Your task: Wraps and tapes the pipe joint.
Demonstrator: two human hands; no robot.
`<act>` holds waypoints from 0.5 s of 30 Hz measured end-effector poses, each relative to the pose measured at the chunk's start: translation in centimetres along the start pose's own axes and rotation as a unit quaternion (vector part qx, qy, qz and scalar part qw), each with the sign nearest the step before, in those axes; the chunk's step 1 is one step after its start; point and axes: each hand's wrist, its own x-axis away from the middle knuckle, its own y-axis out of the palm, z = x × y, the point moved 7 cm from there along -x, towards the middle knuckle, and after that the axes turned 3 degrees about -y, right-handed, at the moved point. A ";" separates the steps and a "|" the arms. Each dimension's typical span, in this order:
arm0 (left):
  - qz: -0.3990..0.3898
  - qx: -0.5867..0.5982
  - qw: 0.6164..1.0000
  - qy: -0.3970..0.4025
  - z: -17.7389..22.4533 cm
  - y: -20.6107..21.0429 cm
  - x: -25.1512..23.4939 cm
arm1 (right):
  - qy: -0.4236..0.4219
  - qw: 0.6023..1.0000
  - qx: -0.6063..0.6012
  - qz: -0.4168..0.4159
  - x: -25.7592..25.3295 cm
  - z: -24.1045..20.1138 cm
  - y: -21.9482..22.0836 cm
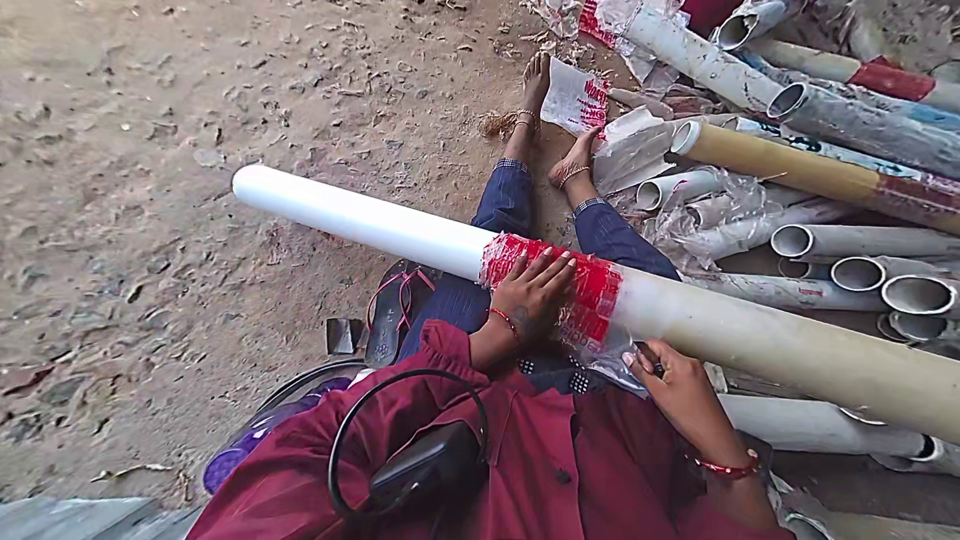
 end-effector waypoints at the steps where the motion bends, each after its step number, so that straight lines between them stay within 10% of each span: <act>1: 0.020 -0.003 1.000 0.005 0.1 -0.2 0.4 | 0.035 0.998 -0.038 -0.023 -0.1 0.3 -0.6; 6: 0.099 -0.006 0.995 0.033 0.0 -1.1 3.5 | 0.002 0.980 -0.197 0.015 -1.2 -0.3 -3.4; 9: 0.105 0.027 0.993 0.046 -0.3 -1.6 5.0 | -0.032 0.986 -0.017 0.164 -2.0 -0.6 -3.8; 15: 0.067 0.006 0.992 0.110 -0.1 -2.3 5.4 | -0.095 0.878 0.218 0.416 -1.7 0.1 -3.3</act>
